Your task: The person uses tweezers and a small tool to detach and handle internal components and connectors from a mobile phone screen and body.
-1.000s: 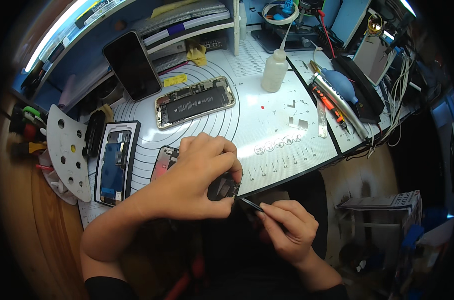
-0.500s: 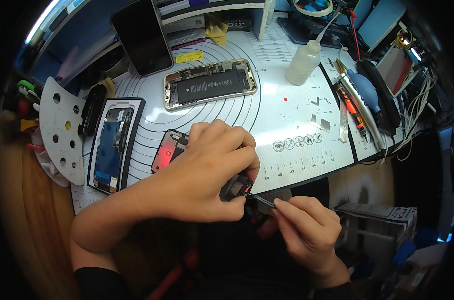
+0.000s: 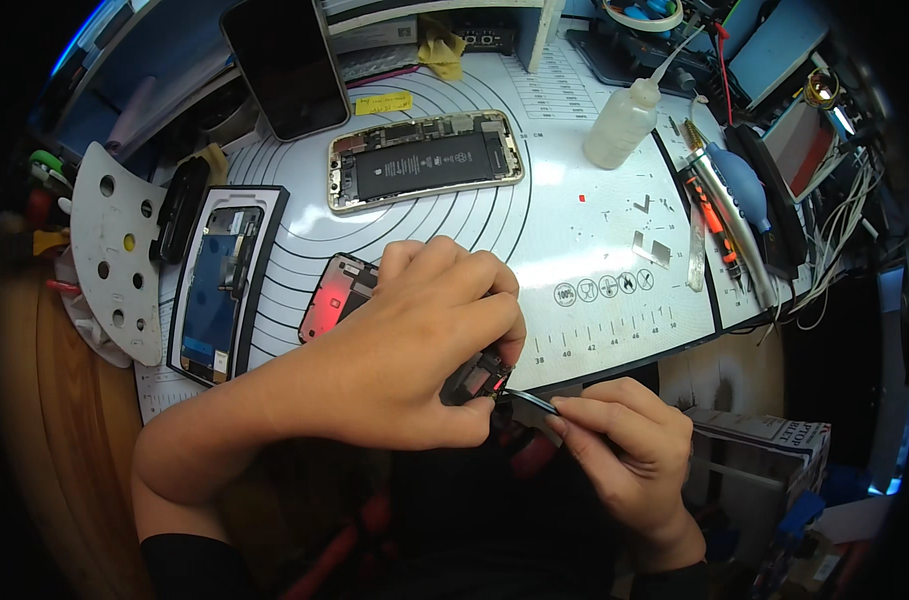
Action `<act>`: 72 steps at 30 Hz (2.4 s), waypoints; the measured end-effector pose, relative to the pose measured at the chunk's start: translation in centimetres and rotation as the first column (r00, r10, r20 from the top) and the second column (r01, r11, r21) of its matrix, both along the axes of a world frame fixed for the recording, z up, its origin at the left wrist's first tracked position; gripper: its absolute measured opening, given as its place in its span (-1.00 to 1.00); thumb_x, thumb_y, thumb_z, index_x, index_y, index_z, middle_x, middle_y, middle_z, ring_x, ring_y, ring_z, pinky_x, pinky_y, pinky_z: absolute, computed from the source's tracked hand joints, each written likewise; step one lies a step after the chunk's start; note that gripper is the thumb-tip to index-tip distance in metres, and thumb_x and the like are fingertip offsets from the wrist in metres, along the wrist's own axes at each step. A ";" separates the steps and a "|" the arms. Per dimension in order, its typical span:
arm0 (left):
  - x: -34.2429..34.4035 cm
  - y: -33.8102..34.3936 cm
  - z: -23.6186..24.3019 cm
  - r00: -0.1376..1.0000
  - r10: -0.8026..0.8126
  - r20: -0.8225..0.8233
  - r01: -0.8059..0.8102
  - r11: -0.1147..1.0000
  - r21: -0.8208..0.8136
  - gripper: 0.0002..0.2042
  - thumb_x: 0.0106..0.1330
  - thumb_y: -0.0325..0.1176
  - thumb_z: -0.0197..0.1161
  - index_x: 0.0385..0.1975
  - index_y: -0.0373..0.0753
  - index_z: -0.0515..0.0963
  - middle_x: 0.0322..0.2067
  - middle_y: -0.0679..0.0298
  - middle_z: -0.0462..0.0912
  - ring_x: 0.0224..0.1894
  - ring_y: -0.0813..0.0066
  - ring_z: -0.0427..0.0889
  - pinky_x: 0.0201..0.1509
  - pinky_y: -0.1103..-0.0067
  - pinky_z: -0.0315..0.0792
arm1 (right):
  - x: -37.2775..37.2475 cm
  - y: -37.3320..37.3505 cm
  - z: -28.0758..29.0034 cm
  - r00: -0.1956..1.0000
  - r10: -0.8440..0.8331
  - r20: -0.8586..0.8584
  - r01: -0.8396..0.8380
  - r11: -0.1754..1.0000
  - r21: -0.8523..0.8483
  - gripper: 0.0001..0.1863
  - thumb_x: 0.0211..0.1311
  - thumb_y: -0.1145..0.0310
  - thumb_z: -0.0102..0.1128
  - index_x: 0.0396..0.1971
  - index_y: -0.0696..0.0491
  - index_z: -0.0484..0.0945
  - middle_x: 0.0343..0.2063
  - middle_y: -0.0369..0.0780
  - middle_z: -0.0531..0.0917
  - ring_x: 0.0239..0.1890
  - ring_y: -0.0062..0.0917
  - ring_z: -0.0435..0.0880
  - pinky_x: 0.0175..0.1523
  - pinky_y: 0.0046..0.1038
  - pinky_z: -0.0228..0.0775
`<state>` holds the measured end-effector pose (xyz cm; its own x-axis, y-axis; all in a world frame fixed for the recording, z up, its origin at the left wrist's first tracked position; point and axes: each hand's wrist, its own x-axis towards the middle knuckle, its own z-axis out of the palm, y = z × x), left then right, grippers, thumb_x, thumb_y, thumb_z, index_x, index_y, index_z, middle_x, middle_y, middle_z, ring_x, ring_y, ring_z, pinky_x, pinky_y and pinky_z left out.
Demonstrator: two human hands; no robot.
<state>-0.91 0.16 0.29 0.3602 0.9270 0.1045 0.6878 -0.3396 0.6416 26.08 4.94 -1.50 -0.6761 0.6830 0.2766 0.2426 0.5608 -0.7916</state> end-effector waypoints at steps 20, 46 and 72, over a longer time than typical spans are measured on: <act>-0.2 0.0 0.1 1.000 -0.018 0.007 0.018 1.000 -0.006 -0.64 0.01 -0.28 0.49 -0.16 -0.11 0.60 0.02 0.24 0.49 0.08 0.21 0.39 0.25 0.33 0.13 | -0.1 -1.2 -1.4 0.992 -0.080 -0.098 0.051 0.960 -0.276 -0.85 0.26 0.63 0.54 -0.18 0.22 0.85 -0.37 -0.18 0.78 -0.42 -0.58 0.73 -0.33 -0.55 0.50; -0.2 0.2 0.5 1.000 -0.030 -0.005 0.030 0.999 -0.017 -0.63 0.02 -0.26 0.49 -0.14 -0.12 0.61 -0.02 0.25 0.48 0.09 0.22 0.38 0.29 0.34 0.11 | -0.4 -3.4 -4.7 0.944 -0.248 -0.216 0.102 0.846 -0.524 -0.83 0.28 0.62 0.54 -0.14 0.23 0.86 -0.31 -0.19 0.80 -0.34 -0.60 0.74 -0.24 -0.58 0.53; -0.1 0.3 0.5 0.999 -0.028 -0.022 0.028 1.000 -0.011 -0.65 0.05 -0.24 0.50 -0.16 -0.11 0.60 -0.04 0.26 0.47 0.13 0.22 0.41 0.35 0.31 0.08 | -0.8 -2.8 -4.0 0.949 -0.174 -0.264 0.204 0.975 0.091 -0.74 0.14 0.69 0.56 -0.14 0.21 0.82 -0.36 -0.18 0.75 -0.47 -0.50 0.74 -0.41 -0.51 0.53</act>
<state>-0.98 0.48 0.76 0.3880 0.9176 0.0866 0.6924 -0.3522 0.6297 25.31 2.10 -5.50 -0.4351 0.7449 0.5057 0.1539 0.6150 -0.7734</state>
